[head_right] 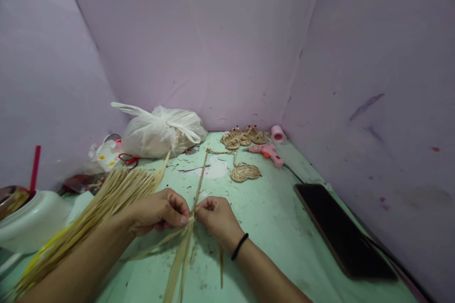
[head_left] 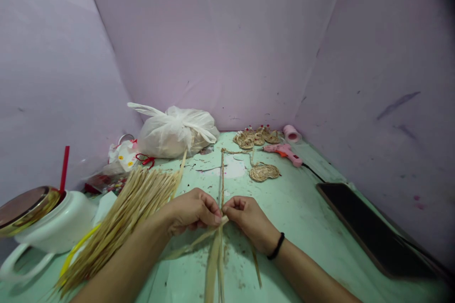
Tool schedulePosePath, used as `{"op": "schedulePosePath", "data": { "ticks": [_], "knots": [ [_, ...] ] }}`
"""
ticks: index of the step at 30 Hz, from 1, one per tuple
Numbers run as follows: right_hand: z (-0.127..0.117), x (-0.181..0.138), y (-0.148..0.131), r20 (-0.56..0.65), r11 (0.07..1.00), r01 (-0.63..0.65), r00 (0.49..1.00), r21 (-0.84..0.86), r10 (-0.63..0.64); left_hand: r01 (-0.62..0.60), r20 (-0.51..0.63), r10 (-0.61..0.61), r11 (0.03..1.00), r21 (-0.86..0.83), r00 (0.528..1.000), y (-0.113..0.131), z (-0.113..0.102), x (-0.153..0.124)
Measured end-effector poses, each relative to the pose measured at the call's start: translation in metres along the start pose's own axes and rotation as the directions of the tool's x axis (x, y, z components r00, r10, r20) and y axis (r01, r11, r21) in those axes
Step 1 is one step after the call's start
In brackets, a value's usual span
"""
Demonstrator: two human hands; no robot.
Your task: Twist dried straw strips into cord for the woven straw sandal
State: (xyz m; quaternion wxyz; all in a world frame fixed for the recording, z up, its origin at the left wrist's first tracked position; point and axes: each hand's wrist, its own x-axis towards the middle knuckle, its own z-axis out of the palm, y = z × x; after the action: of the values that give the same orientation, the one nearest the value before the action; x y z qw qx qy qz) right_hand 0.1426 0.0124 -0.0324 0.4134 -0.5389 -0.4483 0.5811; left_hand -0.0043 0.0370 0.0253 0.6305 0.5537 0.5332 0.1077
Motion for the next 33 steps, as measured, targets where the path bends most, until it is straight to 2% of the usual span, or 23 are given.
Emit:
{"op": "schedulePosePath", "data": {
  "ticks": [7, 13, 19, 25, 30, 33],
  "knots": [
    [0.000, 0.000, -0.002, 0.015, 0.999, 0.003, 1.000, 0.034, -0.003, 0.020, -0.134, -0.006, 0.994, 0.106, 0.991, -0.009, 0.003, 0.012],
    [0.000, -0.002, -0.003, 0.018, 1.000, -0.006, 1.000, 0.013, 0.006, -0.007, -0.155, 0.031, 0.988, 0.152, 0.987, -0.012, 0.003, 0.015],
    [0.000, -0.003, -0.006, 0.024, 1.000, -0.005, 1.000, 0.009, 0.004, 0.001, -0.126, 0.015, 0.991, 0.131, 0.992, -0.010, 0.006, 0.012],
    [-0.001, -0.003, -0.004, 0.024, 1.000, -0.005, 1.000, -0.007, 0.006, 0.005, -0.153, 0.023, 0.984, 0.178, 0.988, -0.009, 0.009, 0.013],
    [0.000, 0.000, 0.000, 0.024, 1.000, 0.017, 1.000, 0.006, -0.017, -0.007, -0.170, 0.028, 0.992, 0.123, 0.985, -0.010, 0.007, 0.018],
    [0.000, 0.001, 0.002, 0.037, 0.999, 0.028, 0.999, 0.017, -0.028, 0.047, -0.138, -0.039, 0.997, 0.062, 0.990, -0.010, 0.005, 0.023]
  ]
}}
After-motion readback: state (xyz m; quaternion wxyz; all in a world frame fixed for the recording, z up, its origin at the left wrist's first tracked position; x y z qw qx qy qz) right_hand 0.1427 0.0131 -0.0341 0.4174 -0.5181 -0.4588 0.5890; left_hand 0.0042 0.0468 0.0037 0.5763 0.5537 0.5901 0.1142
